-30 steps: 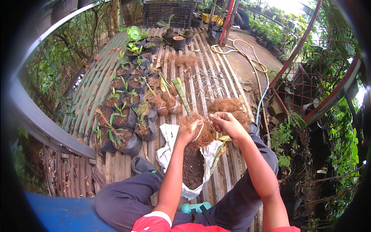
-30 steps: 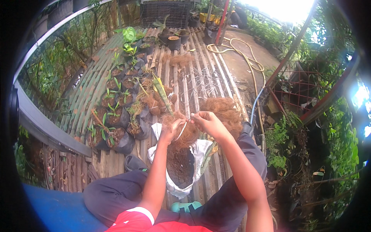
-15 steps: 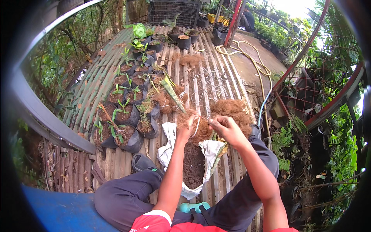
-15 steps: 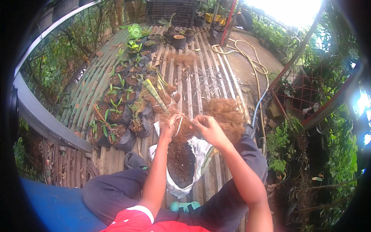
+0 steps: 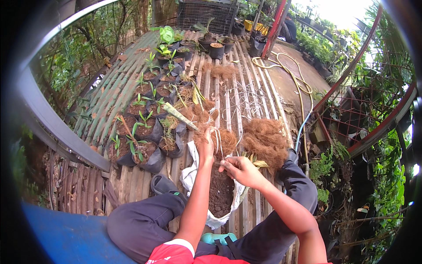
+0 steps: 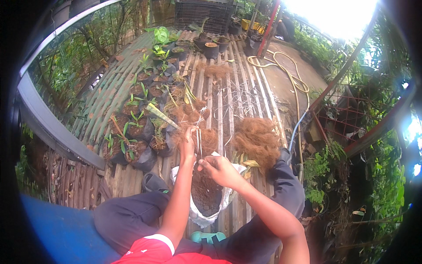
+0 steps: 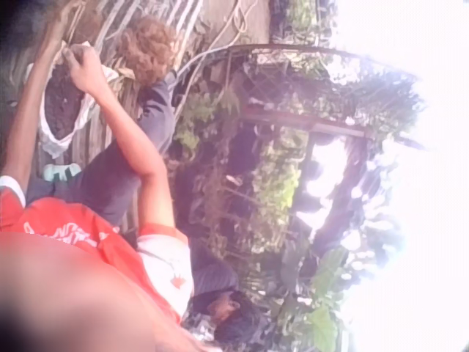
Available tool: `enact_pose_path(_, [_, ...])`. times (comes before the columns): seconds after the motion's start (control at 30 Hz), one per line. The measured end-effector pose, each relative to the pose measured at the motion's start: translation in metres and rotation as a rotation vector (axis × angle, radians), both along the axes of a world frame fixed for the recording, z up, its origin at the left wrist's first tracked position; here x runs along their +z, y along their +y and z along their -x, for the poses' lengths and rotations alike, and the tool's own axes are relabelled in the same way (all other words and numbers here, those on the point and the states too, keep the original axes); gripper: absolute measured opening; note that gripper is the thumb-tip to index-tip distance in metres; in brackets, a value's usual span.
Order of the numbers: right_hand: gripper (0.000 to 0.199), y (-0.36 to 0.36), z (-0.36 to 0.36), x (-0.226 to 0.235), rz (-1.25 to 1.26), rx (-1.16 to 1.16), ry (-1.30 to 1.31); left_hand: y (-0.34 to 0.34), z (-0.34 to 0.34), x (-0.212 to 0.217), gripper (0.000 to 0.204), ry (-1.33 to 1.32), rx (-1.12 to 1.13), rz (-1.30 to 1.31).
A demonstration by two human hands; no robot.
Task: The person sits on a corrugated metal roof and packs soil around a plant stem by hand, then wraps the root ball with coconut coir and ties it with string. The finished unit is placed among other similar potted plants.
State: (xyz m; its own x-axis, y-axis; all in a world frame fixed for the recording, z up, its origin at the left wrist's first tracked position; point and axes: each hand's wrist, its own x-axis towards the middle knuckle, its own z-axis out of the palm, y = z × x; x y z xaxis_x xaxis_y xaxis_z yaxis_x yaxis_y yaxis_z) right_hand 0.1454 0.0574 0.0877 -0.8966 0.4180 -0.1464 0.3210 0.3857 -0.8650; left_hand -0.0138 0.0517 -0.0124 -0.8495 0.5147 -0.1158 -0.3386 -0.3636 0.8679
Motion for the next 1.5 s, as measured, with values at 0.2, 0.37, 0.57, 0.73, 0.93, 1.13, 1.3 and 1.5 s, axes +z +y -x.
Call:
enact_pose_path(0.2, [0.031,0.000,0.004,-0.012,-0.043,0.019,0.014,-0.003,0.008,0.006,0.024,-0.348,0.063,-0.100])
enact_pose_path(0.37, [0.031,-0.001,0.007,-0.019,0.087,0.016,-0.014,-0.003,0.002,0.012,0.024,-0.446,0.076,-0.103])
enact_pose_path(0.57, [0.030,0.006,0.006,-0.028,0.355,-0.104,-0.106,-0.007,-0.002,0.021,0.024,-0.512,0.017,-0.220])
enact_pose_path(0.73, [0.030,0.021,0.004,-0.036,0.494,-0.184,-0.110,-0.005,-0.001,0.020,0.029,-0.533,-0.052,-0.309])
enact_pose_path(0.93, [0.025,0.034,0.000,-0.046,0.484,-0.195,-0.080,-0.007,0.000,0.024,0.026,-0.653,-0.294,-0.498])
enact_pose_path(1.13, [0.020,0.063,-0.014,-0.031,0.502,-0.116,-0.028,-0.017,0.002,0.028,0.018,-0.388,-0.457,-0.750])
enact_pose_path(1.3, [0.022,0.062,-0.016,-0.013,0.550,-0.264,-0.039,-0.037,0.017,0.014,0.022,-0.248,-0.815,-0.866])
enact_pose_path(1.5, [0.030,0.051,-0.017,0.000,0.553,-0.310,-0.007,-0.026,0.020,0.000,0.029,0.173,-0.551,-0.143])
